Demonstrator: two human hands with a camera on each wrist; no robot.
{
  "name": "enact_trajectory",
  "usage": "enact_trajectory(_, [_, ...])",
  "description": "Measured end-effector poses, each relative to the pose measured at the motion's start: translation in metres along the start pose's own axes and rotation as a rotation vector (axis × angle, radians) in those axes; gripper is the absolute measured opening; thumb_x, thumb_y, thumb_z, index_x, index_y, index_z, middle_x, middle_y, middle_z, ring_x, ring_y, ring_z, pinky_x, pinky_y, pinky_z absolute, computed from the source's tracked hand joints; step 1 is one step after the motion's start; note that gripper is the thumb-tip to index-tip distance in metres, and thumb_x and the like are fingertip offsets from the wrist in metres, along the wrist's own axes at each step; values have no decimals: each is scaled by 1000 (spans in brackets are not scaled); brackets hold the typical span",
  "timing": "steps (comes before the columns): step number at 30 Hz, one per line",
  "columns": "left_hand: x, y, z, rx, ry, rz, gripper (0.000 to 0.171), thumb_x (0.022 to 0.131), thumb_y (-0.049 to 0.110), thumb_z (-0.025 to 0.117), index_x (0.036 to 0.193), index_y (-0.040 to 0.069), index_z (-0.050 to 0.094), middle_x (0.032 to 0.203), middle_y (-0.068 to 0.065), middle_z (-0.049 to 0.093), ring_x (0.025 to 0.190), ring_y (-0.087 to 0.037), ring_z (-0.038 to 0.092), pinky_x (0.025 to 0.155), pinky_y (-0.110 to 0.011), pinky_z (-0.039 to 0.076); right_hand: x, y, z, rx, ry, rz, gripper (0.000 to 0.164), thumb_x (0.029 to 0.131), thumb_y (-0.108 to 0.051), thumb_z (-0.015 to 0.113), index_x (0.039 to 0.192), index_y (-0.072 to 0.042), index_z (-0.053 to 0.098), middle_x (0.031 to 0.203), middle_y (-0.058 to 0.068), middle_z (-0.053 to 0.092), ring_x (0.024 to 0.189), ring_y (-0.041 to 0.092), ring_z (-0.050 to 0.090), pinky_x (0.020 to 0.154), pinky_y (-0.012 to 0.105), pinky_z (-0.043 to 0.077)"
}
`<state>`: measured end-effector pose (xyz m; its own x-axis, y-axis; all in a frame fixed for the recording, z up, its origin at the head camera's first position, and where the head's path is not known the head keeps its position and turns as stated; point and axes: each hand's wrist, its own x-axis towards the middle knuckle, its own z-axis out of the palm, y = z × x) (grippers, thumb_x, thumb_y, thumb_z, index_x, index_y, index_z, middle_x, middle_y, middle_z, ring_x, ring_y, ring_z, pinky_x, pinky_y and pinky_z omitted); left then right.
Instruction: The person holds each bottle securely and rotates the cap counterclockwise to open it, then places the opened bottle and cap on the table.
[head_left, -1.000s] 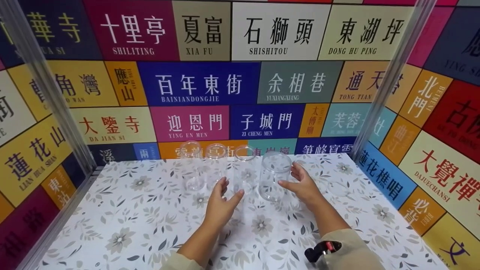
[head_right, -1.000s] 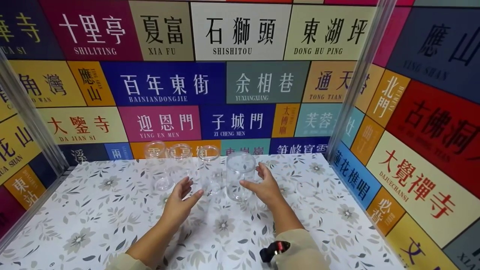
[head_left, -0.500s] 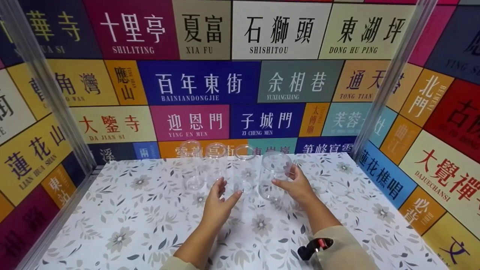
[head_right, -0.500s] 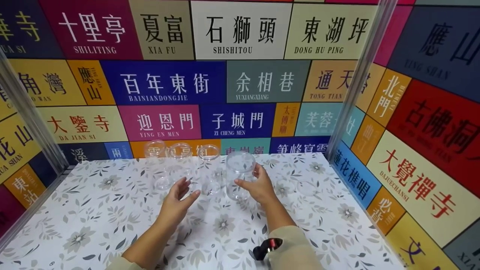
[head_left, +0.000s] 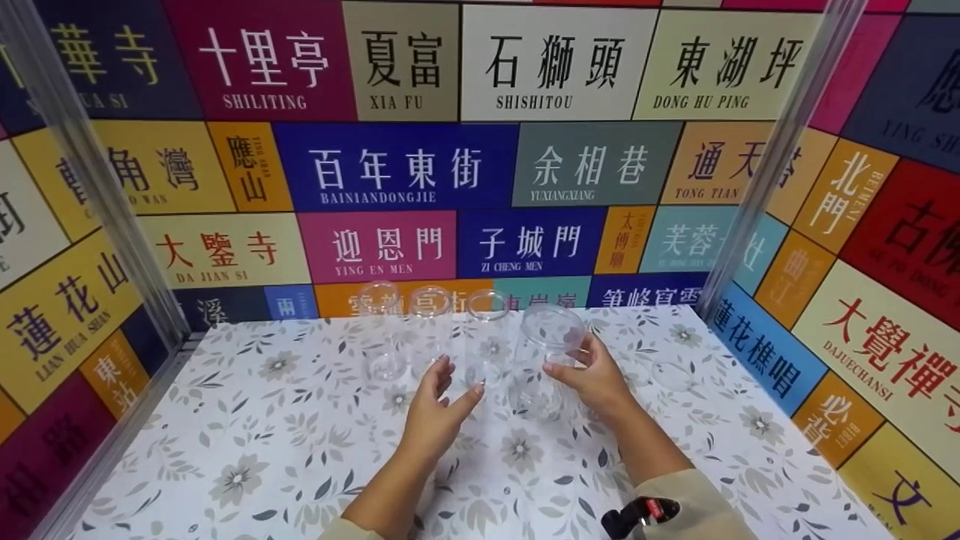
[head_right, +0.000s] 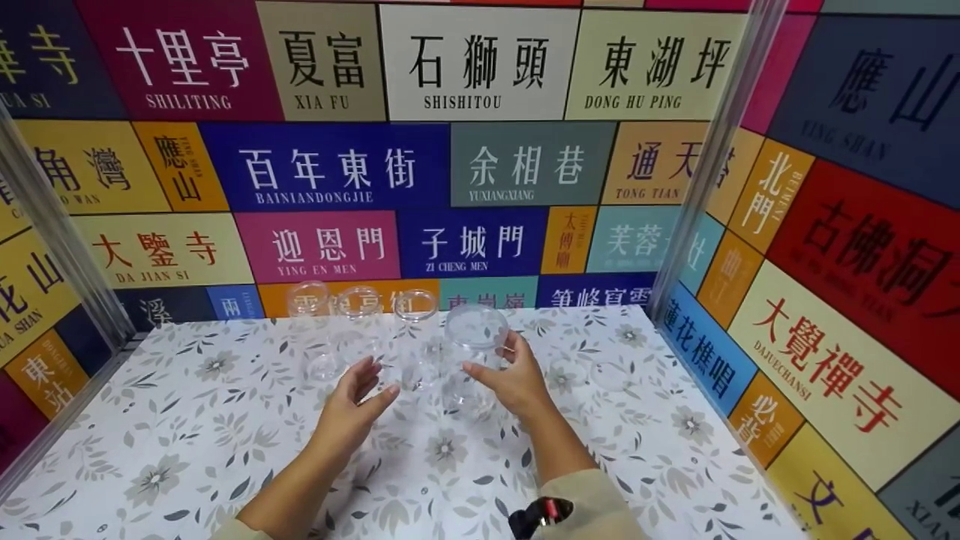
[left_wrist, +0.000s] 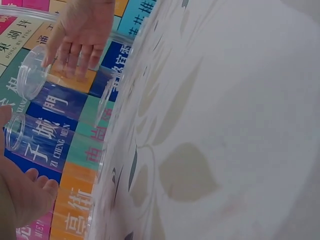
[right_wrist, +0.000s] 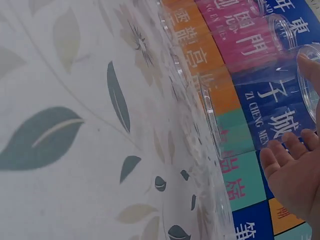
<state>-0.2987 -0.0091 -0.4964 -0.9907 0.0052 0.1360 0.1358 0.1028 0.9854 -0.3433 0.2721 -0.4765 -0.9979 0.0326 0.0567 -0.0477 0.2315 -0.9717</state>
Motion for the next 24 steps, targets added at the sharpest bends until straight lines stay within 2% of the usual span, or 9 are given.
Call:
enact_trajectory(7, [-4, 5, -2, 19, -43, -2, 87, 94, 37, 83, 163, 7, 39, 167, -15, 47, 158, -38, 41, 128, -57, 37, -19, -14, 6, 75, -55, -16, 93, 88, -28, 90, 162, -17, 34, 165, 15, 45, 148, 38, 51, 117, 43, 53])
enact_trajectory(14, [-12, 9, -11, 11, -102, 36, 90, 93, 40, 84, 164, 10, 39, 170, -14, 43, 160, -37, 37, 130, -58, 34, -37, -27, 19, 214, -149, -100, 84, 92, -7, 81, 162, -8, 34, 161, 20, 48, 133, 34, 61, 102, 26, 58])
enact_trajectory(19, [-16, 13, -18, 31, -127, 55, 95, 90, 47, 86, 165, 13, 38, 172, -11, 41, 162, -36, 35, 131, -56, 33, -48, -34, 26, 249, -187, -134, 82, 93, -5, 79, 161, -6, 34, 161, 26, 47, 122, 28, 67, 100, 25, 59])
enact_trajectory(24, [-21, 19, -19, 67, -129, 106, 98, 86, 50, 87, 165, 17, 39, 172, -8, 41, 161, -33, 37, 131, -54, 34, -57, -39, 32, 259, -214, -157, 83, 93, -7, 79, 162, -4, 33, 160, 24, 48, 123, 27, 66, 100, 26, 60])
